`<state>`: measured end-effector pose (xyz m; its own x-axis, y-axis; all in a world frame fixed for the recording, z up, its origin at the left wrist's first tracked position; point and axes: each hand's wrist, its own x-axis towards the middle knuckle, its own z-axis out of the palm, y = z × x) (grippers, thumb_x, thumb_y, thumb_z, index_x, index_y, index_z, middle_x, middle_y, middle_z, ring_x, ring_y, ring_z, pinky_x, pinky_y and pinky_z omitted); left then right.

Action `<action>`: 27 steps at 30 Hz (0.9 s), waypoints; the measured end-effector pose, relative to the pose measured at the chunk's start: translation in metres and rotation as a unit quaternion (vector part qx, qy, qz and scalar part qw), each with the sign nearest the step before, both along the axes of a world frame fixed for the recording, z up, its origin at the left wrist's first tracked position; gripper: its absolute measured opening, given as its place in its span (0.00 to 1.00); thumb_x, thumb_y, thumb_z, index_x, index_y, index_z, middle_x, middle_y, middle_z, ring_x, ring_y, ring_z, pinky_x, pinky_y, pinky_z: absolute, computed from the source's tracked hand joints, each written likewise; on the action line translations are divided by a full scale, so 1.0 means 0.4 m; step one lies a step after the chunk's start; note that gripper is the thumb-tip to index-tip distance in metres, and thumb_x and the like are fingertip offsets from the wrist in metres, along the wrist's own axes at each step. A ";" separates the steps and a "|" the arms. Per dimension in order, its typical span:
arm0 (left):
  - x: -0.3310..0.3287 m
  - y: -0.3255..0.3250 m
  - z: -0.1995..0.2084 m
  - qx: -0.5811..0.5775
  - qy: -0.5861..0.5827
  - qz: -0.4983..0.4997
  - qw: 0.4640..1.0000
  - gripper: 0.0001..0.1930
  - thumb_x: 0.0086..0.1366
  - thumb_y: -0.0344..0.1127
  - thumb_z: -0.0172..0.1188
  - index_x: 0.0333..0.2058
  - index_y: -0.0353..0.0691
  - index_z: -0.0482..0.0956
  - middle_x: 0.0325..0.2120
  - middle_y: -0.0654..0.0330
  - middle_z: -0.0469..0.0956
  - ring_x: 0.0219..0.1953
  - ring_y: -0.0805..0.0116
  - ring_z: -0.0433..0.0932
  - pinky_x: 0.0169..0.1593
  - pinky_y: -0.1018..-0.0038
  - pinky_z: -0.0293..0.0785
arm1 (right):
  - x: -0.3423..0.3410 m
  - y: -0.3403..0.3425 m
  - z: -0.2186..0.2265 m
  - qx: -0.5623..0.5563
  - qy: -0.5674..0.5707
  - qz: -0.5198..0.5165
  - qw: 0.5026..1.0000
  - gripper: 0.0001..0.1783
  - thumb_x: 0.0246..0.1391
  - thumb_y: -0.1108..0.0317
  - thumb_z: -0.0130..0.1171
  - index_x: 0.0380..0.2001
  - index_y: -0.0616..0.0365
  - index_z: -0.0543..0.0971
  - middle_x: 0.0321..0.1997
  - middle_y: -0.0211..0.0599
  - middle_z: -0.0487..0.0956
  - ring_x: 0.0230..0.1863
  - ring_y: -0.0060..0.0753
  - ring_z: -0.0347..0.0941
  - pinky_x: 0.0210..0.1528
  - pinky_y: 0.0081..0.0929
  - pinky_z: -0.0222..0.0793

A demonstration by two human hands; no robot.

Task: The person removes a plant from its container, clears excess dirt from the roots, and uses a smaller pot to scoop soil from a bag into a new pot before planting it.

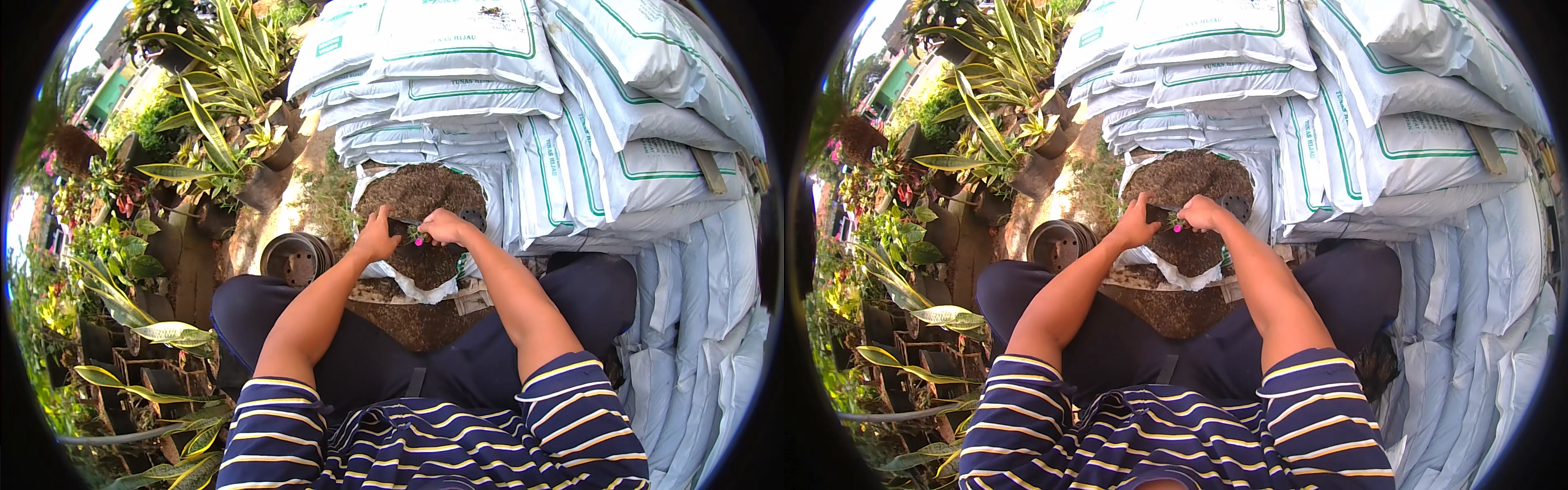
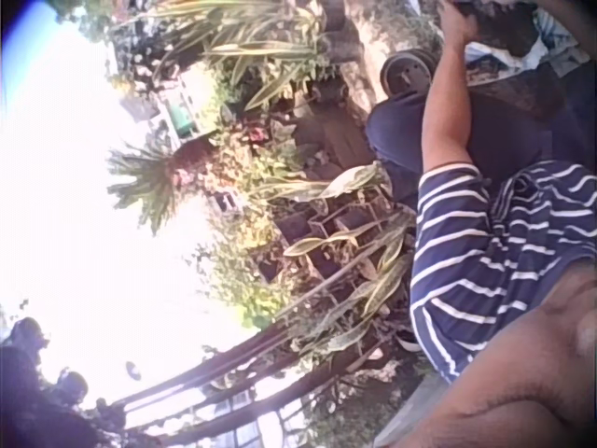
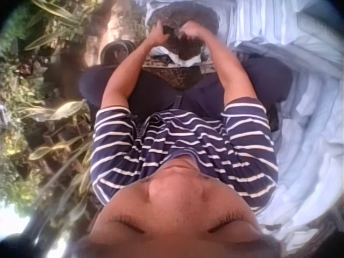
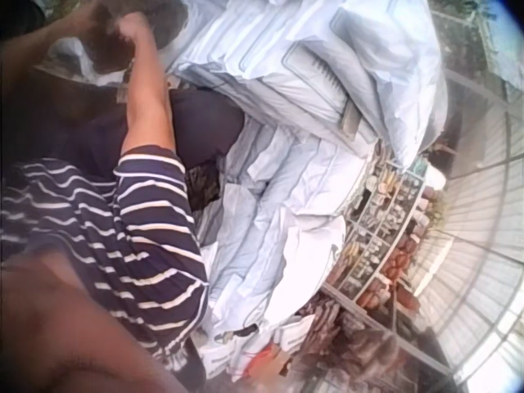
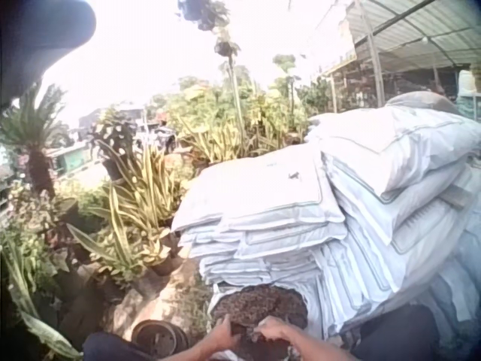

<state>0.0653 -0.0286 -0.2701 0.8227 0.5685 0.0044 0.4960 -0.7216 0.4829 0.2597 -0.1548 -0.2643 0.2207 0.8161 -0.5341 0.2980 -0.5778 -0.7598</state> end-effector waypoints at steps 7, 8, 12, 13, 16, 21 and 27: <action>0.022 -0.012 0.051 -0.107 0.118 0.012 0.987 0.14 0.62 0.40 0.68 0.40 0.36 0.82 0.38 0.45 0.84 0.46 0.45 0.84 0.49 0.54 0.79 | -0.008 -0.009 0.025 0.004 -0.226 0.009 0.974 0.17 0.59 0.55 0.61 0.35 0.58 0.87 0.41 0.51 0.86 0.47 0.54 0.83 0.52 0.47 0.77; 0.031 -0.024 0.068 -0.094 0.133 0.018 0.986 0.14 0.63 0.39 0.68 0.41 0.36 0.81 0.39 0.45 0.84 0.45 0.44 0.84 0.50 0.53 0.79 | -0.007 -0.015 0.029 -0.003 -0.242 0.014 0.970 0.16 0.59 0.55 0.61 0.36 0.58 0.87 0.44 0.52 0.86 0.49 0.55 0.82 0.53 0.48 0.77; 0.068 -0.058 0.108 -0.065 0.167 0.029 0.983 0.11 0.65 0.37 0.65 0.43 0.39 0.81 0.44 0.47 0.84 0.48 0.42 0.83 0.54 0.52 0.79 | 0.006 -0.035 0.045 -0.017 -0.269 0.034 0.962 0.16 0.59 0.55 0.63 0.39 0.56 0.86 0.48 0.51 0.85 0.52 0.55 0.81 0.55 0.49 0.77; 0.070 -0.060 0.107 -0.064 0.169 0.027 0.983 0.10 0.65 0.37 0.65 0.42 0.41 0.82 0.46 0.48 0.83 0.49 0.42 0.82 0.55 0.52 0.78 | 0.009 -0.040 0.045 -0.017 -0.266 0.040 0.963 0.16 0.58 0.55 0.63 0.40 0.56 0.86 0.49 0.50 0.85 0.53 0.55 0.81 0.55 0.49 0.77; 0.052 -0.077 0.082 0.028 0.017 -0.042 0.999 0.02 0.63 0.33 0.63 0.34 0.45 0.83 0.47 0.54 0.77 0.54 0.47 0.76 0.55 0.57 0.77 | 0.006 -0.044 0.036 -0.017 -0.270 0.051 0.961 0.16 0.58 0.55 0.64 0.41 0.55 0.86 0.49 0.50 0.85 0.53 0.55 0.81 0.55 0.49 0.77; 0.062 -0.082 0.063 0.102 0.087 -0.130 0.982 0.08 0.61 0.32 0.64 0.40 0.46 0.86 0.49 0.56 0.72 0.57 0.53 0.71 0.59 0.61 0.75 | -0.003 -0.047 0.036 -0.036 -0.285 0.066 0.956 0.20 0.56 0.52 0.66 0.42 0.57 0.85 0.48 0.52 0.85 0.52 0.54 0.82 0.55 0.48 0.77; 0.076 -0.096 0.060 0.106 0.119 -0.113 0.981 0.13 0.61 0.33 0.64 0.45 0.43 0.85 0.50 0.56 0.74 0.58 0.53 0.72 0.59 0.60 0.76 | -0.010 -0.047 0.014 -0.090 -0.276 0.068 0.955 0.24 0.52 0.52 0.71 0.40 0.63 0.86 0.46 0.57 0.85 0.51 0.57 0.82 0.54 0.46 0.77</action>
<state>0.0959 -0.0672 -0.2460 0.9199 0.3782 -0.1038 0.3918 -0.8980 0.2001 0.2556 -0.1736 -0.2586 0.4074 0.7629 -0.5021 0.7052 -0.6121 -0.3578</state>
